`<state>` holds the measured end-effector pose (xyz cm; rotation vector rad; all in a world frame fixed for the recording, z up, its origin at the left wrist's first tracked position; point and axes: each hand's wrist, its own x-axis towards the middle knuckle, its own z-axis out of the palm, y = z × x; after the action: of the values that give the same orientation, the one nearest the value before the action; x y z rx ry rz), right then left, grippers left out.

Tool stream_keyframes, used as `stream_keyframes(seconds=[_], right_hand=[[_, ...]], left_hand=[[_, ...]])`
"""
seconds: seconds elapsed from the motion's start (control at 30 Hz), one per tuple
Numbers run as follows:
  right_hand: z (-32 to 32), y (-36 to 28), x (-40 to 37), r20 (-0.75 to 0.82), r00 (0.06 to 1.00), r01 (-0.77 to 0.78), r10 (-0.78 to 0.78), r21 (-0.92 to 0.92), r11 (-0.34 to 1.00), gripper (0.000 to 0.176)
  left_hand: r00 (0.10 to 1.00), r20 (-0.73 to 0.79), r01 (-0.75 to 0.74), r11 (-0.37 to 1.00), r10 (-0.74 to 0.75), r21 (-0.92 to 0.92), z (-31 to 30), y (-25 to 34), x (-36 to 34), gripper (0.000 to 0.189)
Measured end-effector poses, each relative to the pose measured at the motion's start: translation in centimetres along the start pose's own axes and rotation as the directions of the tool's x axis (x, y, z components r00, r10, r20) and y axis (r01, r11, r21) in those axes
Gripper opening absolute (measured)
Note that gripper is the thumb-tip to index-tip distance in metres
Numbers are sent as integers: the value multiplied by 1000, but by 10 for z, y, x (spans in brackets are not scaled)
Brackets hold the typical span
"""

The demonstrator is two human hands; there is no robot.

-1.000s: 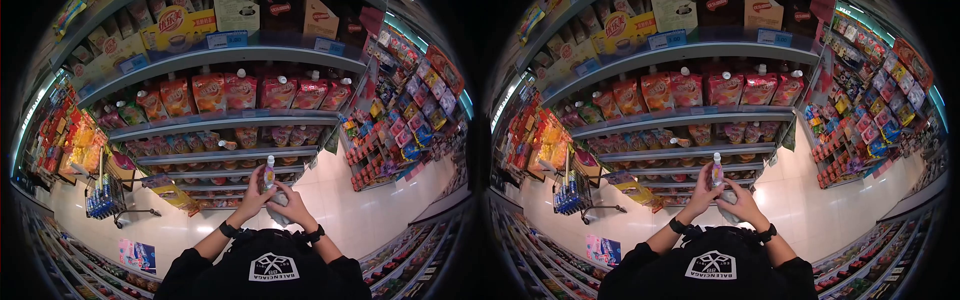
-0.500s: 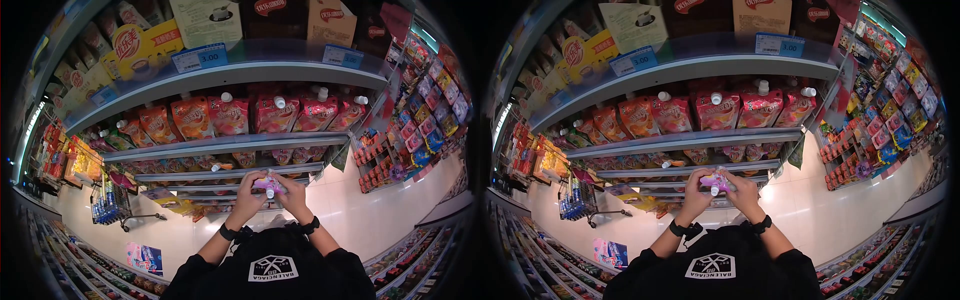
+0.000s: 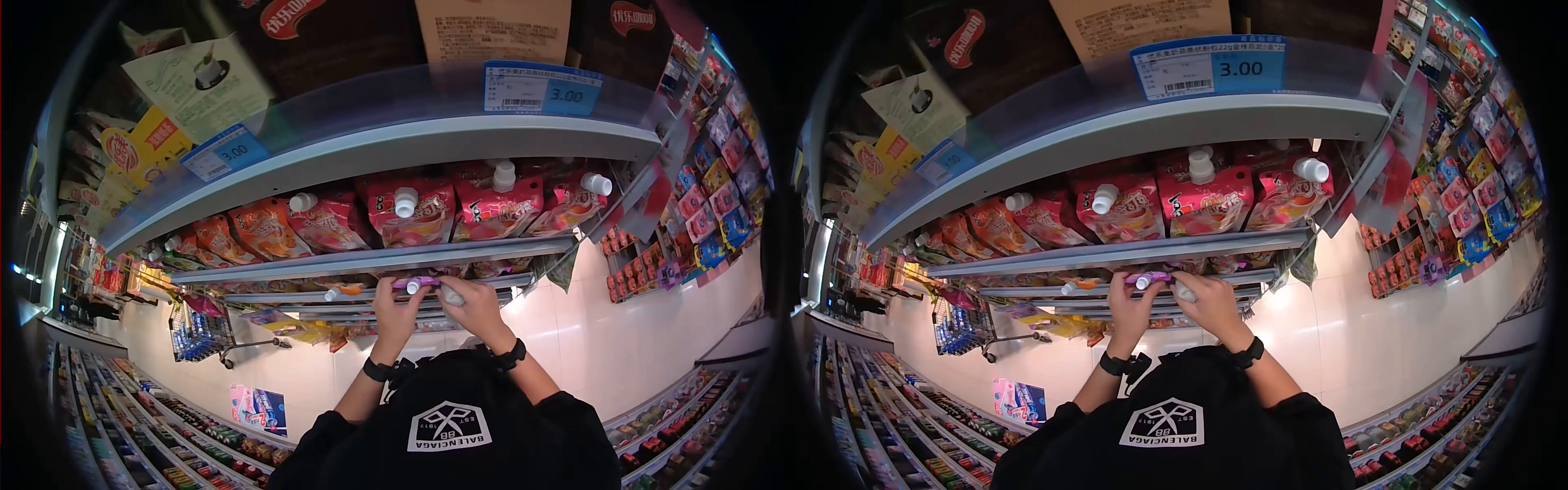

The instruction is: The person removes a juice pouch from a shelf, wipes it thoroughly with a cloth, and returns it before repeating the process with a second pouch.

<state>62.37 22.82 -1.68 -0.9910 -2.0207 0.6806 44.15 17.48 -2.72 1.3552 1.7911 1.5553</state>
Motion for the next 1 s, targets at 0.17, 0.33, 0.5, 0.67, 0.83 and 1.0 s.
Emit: stream_keyframes(seconds=[0.17,0.33,0.5,0.67,0.83,1.0], right_hand=[[-23,-2,-14,31,970,-235,242,377,896,31],[-27,8,-31,-10,931,-297,365,561,773,34],[-25,4,-39,-1,900,-293,435,737,609,40],[-18,-10,-42,-2,904,-287,428,738,610,47],[-17,-19,-55,14,951,-224,308,717,660,58],[-25,-11,-71,148,925,-314,351,816,485,56]], left_hand=[[983,-138,-107,989,121,101,14,8,2,71],[974,-225,19,996,-38,-86,12,0,-3,60],[967,83,255,945,-242,-205,-8,2,-11,29],[784,580,395,898,-221,-192,2,8,-33,32],[737,655,447,847,-166,-288,10,15,-45,27],[710,665,574,739,-234,-353,3,8,-49,35]])
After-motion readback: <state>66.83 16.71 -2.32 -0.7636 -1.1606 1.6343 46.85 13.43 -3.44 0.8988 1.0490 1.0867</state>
